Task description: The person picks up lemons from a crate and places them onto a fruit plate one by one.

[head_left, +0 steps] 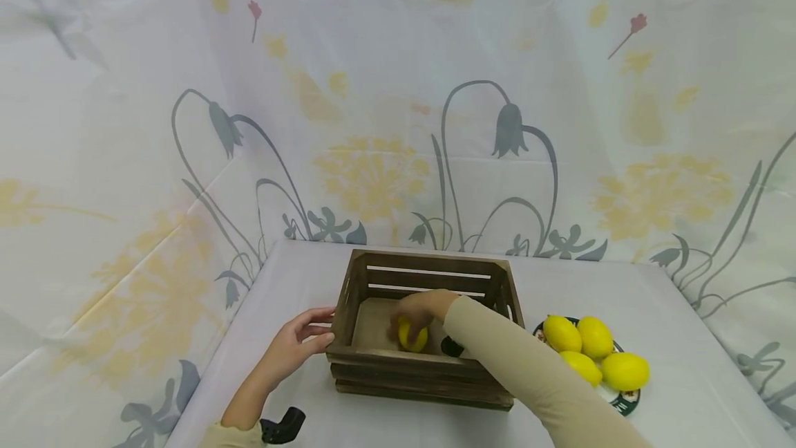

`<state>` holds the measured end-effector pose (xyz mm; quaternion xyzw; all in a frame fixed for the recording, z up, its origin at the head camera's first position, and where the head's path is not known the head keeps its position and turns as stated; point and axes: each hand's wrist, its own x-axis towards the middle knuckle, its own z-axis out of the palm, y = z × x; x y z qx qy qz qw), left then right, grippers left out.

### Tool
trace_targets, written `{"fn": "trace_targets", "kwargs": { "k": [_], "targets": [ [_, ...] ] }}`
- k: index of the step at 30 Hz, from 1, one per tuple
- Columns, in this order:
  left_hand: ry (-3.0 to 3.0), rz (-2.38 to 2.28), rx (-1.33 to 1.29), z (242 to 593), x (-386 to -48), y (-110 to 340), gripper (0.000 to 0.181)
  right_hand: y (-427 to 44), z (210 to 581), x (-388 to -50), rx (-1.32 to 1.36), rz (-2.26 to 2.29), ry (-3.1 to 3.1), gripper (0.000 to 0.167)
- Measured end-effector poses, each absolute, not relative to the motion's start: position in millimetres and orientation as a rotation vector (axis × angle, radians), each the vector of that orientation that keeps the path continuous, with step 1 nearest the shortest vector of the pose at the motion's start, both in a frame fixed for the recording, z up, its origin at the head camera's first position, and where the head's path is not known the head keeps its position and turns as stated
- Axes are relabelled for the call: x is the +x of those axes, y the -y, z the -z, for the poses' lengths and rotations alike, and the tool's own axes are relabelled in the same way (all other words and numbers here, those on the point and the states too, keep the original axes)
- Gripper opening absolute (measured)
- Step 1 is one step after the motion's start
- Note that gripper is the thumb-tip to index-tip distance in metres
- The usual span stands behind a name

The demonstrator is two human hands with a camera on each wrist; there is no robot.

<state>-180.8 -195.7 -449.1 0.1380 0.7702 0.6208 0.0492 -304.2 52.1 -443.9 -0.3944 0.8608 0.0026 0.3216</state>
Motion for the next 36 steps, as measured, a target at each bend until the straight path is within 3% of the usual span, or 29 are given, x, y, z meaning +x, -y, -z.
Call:
{"fn": "trace_targets", "kwargs": {
  "k": [9, 26, 36],
  "targets": [
    [-2.357, -1.880, 0.421, 446.1, -180.3, 196.0, 0.047, -89.7, 439.7, -302.8, -0.699, 0.174, -2.232, 0.032],
    [-2.351, -1.884, 0.398, 445.7, -178.6, 195.6, 0.048, -97.9, 417.7, -309.0, -1.163, 0.723, -2.363, 0.038],
    [-2.341, -1.896, 0.426, 447.9, -180.3, 194.1, 0.047, -109.3, 395.2, -298.0, -1.183, 1.076, -2.514, 0.044]
  ]
}}
